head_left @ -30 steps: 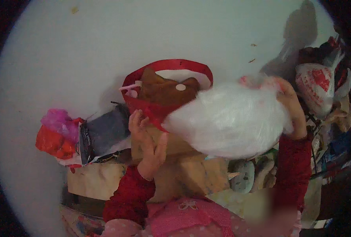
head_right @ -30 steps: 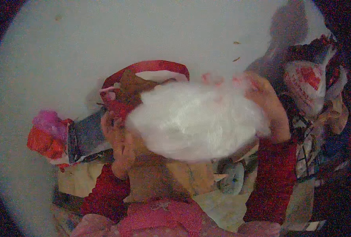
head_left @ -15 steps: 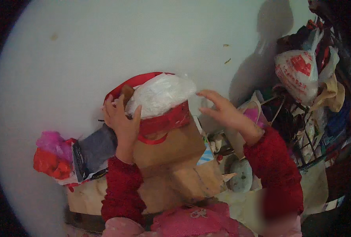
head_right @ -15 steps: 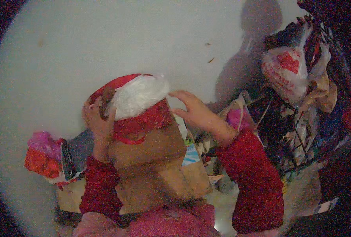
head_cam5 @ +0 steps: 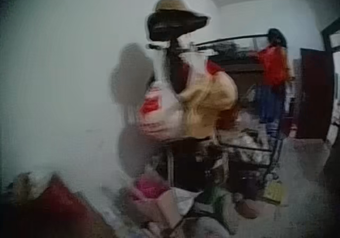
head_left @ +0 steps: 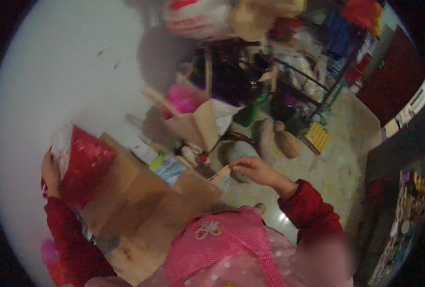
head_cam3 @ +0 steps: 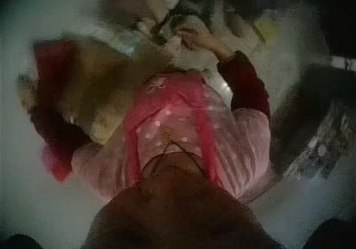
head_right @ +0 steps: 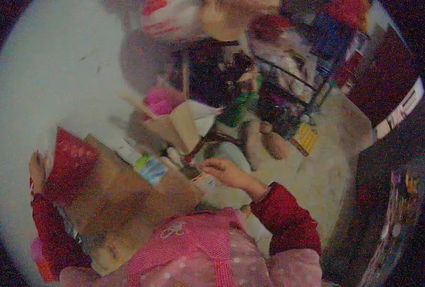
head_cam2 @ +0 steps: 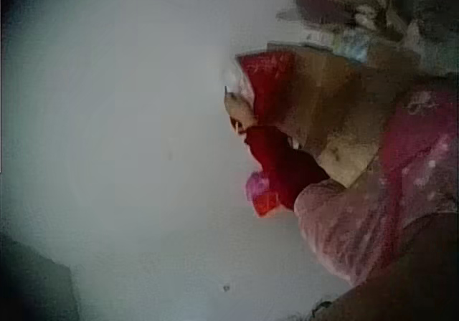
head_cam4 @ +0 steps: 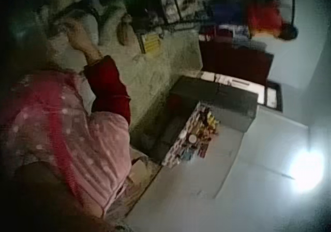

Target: The person organizes various items in a cluttered room. They handle pens and a pencil case, placing them on a table. They then pick up a round wooden board, place it into a cardboard box, and close the box. Finally, they move a plastic bag and a metal pot on a shelf.

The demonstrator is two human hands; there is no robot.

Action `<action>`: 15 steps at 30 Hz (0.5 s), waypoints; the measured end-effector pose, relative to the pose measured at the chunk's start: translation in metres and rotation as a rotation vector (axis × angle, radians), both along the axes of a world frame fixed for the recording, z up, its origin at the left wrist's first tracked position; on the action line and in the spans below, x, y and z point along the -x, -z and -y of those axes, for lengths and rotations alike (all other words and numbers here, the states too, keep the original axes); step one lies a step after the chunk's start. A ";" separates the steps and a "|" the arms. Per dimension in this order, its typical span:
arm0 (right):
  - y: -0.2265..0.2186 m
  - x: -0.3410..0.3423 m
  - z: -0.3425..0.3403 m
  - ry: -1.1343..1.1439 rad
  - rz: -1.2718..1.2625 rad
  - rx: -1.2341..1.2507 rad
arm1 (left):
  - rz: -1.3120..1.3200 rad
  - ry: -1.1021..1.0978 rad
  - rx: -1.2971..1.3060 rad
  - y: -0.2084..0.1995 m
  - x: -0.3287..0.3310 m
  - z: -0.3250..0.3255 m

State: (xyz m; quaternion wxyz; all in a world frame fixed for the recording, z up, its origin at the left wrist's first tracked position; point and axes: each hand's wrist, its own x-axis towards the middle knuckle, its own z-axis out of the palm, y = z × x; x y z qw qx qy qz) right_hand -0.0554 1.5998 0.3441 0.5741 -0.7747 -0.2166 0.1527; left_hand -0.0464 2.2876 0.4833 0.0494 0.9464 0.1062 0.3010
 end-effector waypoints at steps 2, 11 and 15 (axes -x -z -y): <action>0.013 0.002 0.046 0.069 0.000 -0.076 | -0.125 -0.003 0.083 0.002 -0.019 0.036; 0.088 0.116 0.243 0.421 -0.291 -0.213 | 0.143 -0.449 -0.193 0.073 -0.013 0.126; 0.090 0.123 0.306 0.547 -0.415 -0.217 | 0.308 -0.615 -0.219 0.096 -0.049 0.229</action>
